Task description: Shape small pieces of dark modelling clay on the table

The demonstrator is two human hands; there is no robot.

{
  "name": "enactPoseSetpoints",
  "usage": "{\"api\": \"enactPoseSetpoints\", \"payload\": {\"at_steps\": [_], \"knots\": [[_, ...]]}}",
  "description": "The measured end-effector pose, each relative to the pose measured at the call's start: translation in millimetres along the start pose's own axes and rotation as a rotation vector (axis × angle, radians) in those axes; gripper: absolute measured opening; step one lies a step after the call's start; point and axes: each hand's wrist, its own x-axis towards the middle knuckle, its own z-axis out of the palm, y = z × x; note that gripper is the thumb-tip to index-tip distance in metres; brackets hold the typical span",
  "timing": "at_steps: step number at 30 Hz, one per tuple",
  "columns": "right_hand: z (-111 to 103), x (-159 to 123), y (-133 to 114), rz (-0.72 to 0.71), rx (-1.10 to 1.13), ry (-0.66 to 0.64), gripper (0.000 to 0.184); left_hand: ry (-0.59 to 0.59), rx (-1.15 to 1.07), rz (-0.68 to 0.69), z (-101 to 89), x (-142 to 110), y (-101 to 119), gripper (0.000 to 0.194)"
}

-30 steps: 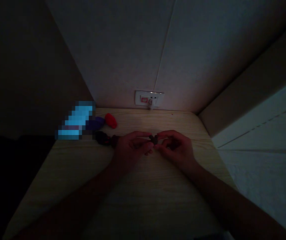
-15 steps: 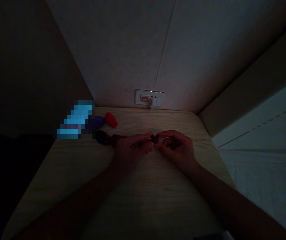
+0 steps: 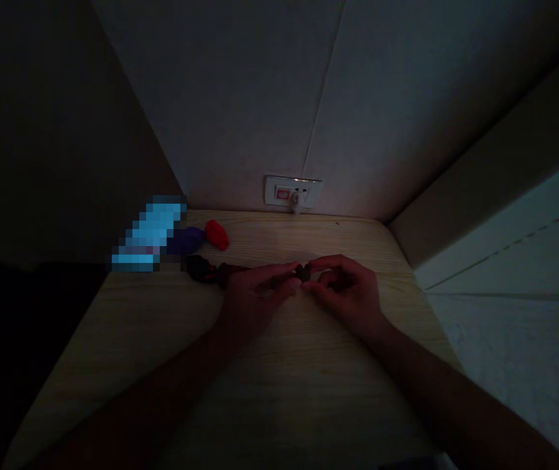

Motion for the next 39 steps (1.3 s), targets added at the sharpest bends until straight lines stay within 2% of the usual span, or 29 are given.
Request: {"api": "enactPoseSetpoints", "payload": {"at_steps": [9,15,20,24,27,31,39], "knots": [[0,1,0,0.001,-0.018,0.001,0.037,0.020,0.050,0.004,0.4,0,7,0.033],[-1,0,0,-0.020,-0.004,-0.017,0.033,0.022,0.027,-0.007,-0.2,0,9,0.043],[0,0,-1,-0.006,-0.006,-0.011,0.038,0.011,0.000,-0.007,0.4,0,5,0.034],[0,1,-2,-0.007,-0.014,-0.025,0.036,0.015,-0.060,-0.043,0.7,1,6,0.036],[0,1,-1,-0.019,-0.009,-0.039,0.035,0.011,-0.112,-0.071,0.7,4,9,0.031],[-1,0,0,-0.041,-0.016,-0.075,0.035,-0.011,-0.149,-0.071,0.4,7,10,0.020],[-1,-1,0,-0.061,-0.037,-0.105,0.032,-0.024,-0.154,-0.054,-1.0,8,13,0.014]]}}
